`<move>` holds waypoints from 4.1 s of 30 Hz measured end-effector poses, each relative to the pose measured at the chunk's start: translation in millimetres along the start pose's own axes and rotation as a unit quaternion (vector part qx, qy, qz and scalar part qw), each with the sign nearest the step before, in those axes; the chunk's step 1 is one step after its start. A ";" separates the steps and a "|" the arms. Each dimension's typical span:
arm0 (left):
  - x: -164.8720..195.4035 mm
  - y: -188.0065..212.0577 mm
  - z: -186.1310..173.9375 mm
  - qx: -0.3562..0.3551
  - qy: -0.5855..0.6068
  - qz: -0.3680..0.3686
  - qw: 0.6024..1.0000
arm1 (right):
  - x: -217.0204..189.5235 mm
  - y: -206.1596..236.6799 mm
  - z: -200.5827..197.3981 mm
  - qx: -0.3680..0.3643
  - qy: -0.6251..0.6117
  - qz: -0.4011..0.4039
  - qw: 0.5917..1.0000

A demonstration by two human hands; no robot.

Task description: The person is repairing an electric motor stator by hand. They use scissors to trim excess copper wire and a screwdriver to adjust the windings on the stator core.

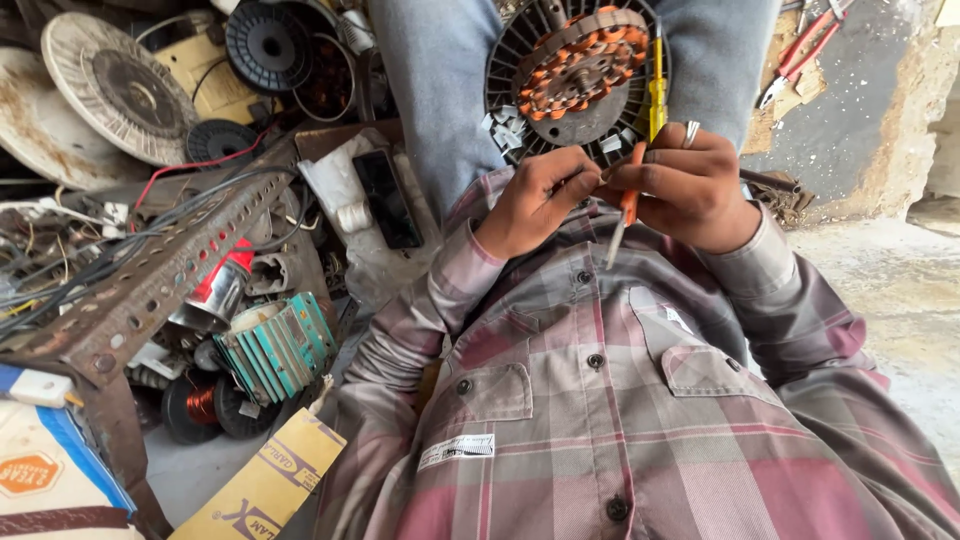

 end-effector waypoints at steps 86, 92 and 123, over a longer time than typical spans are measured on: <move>4.0 8.4 -50.2 0.095 -0.584 0.087 0.802 | 36.8 33.8 41.8 0.039 -0.051 0.362 0.930; -3.9 -2.3 -15.2 0.069 -0.332 0.089 0.936 | 34.0 36.6 31.5 0.133 -0.350 0.424 0.824; 66.1 -20.7 21.8 0.151 -0.161 0.127 0.967 | -39.1 11.8 -5.8 -0.076 -0.181 0.284 0.938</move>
Point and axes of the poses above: each hand's wrist, its own y-axis away from the middle knuckle, its own z-axis out of the palm, x = y × z, the point moved 1 cm from there along -y, towards the middle knuckle, and after that the axes turned 6 degrees about z, right-handed, at the moved point
